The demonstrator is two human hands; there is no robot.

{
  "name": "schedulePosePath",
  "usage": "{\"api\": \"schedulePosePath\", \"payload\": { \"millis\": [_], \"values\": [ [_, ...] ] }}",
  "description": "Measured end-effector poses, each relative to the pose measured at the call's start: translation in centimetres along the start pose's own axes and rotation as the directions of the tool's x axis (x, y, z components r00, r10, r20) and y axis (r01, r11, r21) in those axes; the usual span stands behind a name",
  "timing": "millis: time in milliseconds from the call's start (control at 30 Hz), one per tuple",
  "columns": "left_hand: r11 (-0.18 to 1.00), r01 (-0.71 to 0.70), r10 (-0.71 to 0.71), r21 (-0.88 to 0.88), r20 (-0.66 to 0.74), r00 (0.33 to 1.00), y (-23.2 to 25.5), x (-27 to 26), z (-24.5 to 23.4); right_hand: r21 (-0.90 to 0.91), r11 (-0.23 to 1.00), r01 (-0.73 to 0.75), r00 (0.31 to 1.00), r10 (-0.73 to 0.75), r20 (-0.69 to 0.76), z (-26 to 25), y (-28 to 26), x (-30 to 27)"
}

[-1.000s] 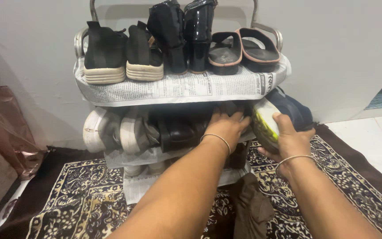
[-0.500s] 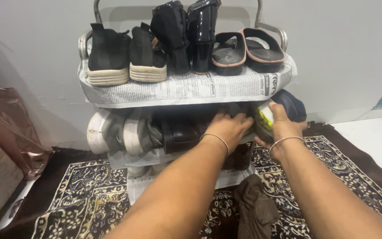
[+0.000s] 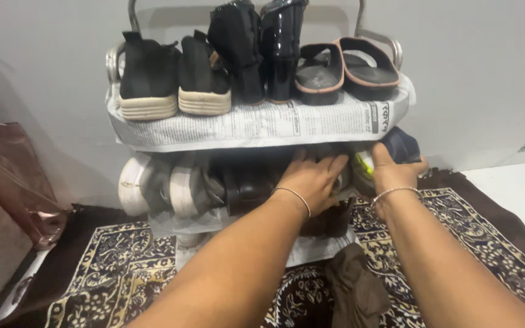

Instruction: The person sits on a rug and wipes a pair of dark sandals with a cloth, cleaning the soles and straps. The person then places the sandals on the floor.

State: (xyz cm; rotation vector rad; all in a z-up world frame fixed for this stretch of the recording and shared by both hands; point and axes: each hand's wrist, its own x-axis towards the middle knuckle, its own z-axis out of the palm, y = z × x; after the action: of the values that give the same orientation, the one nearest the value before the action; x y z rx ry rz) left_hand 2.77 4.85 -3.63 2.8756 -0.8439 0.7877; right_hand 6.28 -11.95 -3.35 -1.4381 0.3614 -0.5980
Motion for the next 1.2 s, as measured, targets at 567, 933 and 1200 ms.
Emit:
{"api": "schedulePosePath", "payload": {
  "millis": [567, 933, 1200],
  "values": [
    [0.943, 0.239, -0.168, -0.232, 0.288, 0.943, -1.2, 0.5, -0.9, -0.245, 0.959, -0.142, 0.956, 0.196, 0.217, -2.9, 1.0, 1.4],
    [0.978, 0.208, -0.208, 0.029, 0.254, 0.945, 1.2, -3.6, -3.5, -0.122, 0.948, -0.293, 0.949, 0.304, 0.082, -3.2, -1.6, -1.6],
    [0.946, 0.162, -0.22, 0.28, 0.191, 0.957, 0.9, -9.8, -2.0, -0.502, 0.652, 0.568, 0.822, -0.417, 0.388, -4.6, 2.3, -1.2]
  ]
}}
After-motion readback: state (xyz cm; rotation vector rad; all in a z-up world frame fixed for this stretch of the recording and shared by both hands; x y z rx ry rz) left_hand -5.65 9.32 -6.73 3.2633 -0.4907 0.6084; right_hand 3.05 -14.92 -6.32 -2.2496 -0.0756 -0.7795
